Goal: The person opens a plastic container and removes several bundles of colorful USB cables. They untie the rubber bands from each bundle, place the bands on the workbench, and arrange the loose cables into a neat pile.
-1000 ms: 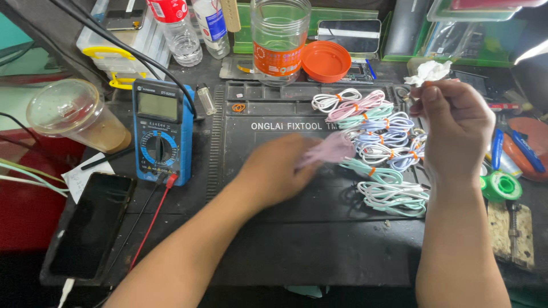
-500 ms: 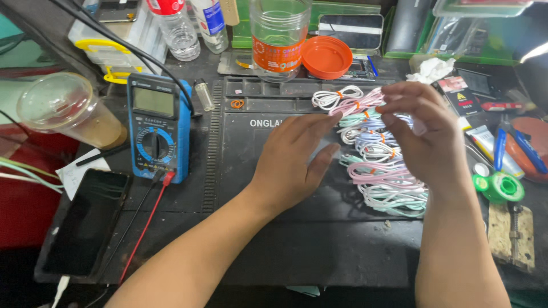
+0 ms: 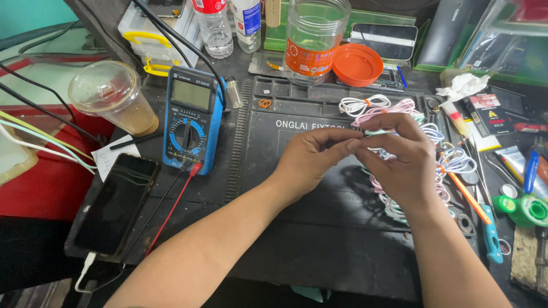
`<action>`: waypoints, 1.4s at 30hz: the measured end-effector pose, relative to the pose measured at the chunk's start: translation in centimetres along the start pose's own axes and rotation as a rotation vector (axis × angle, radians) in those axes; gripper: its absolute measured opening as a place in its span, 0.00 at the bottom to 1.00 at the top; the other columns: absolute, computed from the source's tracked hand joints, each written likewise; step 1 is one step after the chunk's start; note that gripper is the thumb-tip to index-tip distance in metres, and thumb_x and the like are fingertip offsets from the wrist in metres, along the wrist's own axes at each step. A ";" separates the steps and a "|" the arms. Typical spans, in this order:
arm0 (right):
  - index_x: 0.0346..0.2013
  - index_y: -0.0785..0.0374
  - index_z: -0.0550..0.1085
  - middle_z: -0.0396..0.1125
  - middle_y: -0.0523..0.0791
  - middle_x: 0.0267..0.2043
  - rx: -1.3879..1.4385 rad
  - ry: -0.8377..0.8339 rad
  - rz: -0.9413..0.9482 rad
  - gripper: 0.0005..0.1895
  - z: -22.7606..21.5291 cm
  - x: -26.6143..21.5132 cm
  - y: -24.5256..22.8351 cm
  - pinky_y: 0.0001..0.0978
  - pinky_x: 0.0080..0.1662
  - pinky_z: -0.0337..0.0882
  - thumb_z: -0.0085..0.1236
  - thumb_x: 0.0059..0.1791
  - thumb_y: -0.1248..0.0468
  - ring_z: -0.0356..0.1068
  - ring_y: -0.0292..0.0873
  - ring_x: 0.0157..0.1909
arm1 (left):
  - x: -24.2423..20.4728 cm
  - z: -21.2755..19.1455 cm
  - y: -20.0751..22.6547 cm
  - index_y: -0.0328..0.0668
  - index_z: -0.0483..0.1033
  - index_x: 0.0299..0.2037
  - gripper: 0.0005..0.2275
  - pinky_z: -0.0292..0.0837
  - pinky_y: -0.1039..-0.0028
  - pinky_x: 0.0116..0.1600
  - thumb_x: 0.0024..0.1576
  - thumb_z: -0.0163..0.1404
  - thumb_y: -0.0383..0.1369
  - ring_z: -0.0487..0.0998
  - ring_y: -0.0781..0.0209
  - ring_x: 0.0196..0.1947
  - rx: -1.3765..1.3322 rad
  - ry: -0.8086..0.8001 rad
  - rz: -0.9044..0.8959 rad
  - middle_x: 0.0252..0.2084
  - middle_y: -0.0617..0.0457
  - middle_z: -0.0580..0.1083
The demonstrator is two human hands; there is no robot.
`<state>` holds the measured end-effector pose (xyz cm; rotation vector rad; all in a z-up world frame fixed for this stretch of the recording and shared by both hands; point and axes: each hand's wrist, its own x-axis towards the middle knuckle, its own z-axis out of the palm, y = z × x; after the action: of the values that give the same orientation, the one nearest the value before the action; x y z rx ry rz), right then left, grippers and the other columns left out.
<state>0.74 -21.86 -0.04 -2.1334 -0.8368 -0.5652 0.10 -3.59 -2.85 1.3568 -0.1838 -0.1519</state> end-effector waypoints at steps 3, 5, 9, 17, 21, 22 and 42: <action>0.38 0.55 0.83 0.74 0.44 0.46 -0.069 0.037 0.040 0.09 0.2 0.6 -0.3 0.43 0.53 0.74 0.73 0.45 0.69 0.76 0.51 0.48 | 1.1 -1.1 -1.1 0.44 0.82 0.50 0.13 0.74 0.79 0.46 0.60 0.59 0.39 0.79 0.65 0.41 -0.013 0.055 -0.027 0.36 0.51 0.81; 0.44 0.61 0.82 0.74 0.49 0.46 -0.036 0.048 -0.044 0.13 -0.2 1.0 -0.9 0.47 0.51 0.74 0.74 0.46 0.68 0.76 0.57 0.49 | 2.1 -3.0 -0.4 0.52 0.83 0.47 0.08 0.77 0.76 0.43 0.61 0.57 0.38 0.81 0.64 0.39 0.365 0.160 0.197 0.36 0.51 0.82; 0.44 0.71 0.77 0.72 0.56 0.49 -0.109 0.074 -0.109 0.14 -2.0 0.5 -0.1 0.44 0.59 0.74 0.74 0.49 0.70 0.75 0.53 0.52 | 4.2 -8.9 -1.3 0.51 0.83 0.45 0.06 0.71 0.62 0.36 0.59 0.57 0.32 0.76 0.49 0.33 1.303 0.352 0.692 0.40 0.56 0.80; 0.45 0.68 0.79 0.73 0.54 0.50 -0.193 0.103 -0.142 0.13 -3.5 0.0 0.9 0.46 0.57 0.73 0.75 0.51 0.67 0.74 0.52 0.53 | 5.2 -10.6 -2.4 0.40 0.64 0.21 0.06 0.55 0.54 0.27 0.46 0.39 0.19 0.65 0.44 0.28 1.421 0.400 0.303 0.25 0.48 0.65; 0.44 0.68 0.78 0.73 0.53 0.50 -0.191 0.115 -0.128 0.13 -4.0 0.0 0.8 0.46 0.56 0.72 0.75 0.51 0.66 0.74 0.53 0.52 | 5.4 -11.0 -2.9 0.39 0.66 0.23 0.05 0.60 0.53 0.27 0.48 0.39 0.20 0.67 0.43 0.29 1.453 0.421 0.236 0.27 0.48 0.65; 0.45 0.68 0.79 0.73 0.53 0.50 -0.194 0.120 -0.122 0.13 -4.1 0.0 0.7 0.45 0.56 0.72 0.76 0.51 0.67 0.74 0.52 0.52 | 5.4 -11.1 -2.9 0.37 0.69 0.26 0.07 0.62 0.53 0.30 0.53 0.40 0.20 0.68 0.42 0.31 1.431 0.403 0.207 0.29 0.47 0.68; 0.47 0.79 0.81 0.76 0.60 0.48 -0.297 0.198 -0.125 0.09 -7.7 -1.4 3.8 0.49 0.56 0.73 0.77 0.60 0.78 0.74 0.58 0.50 | 3.0 -9.6 0.1 0.36 0.72 0.62 0.23 0.70 0.59 0.42 0.54 0.43 0.15 0.75 0.45 0.39 1.146 0.363 0.194 0.46 0.44 0.67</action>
<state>1.57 -30.34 1.95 -2.2508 -0.8195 -1.0025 5.18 4.97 -4.57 2.4564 -0.0858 0.4353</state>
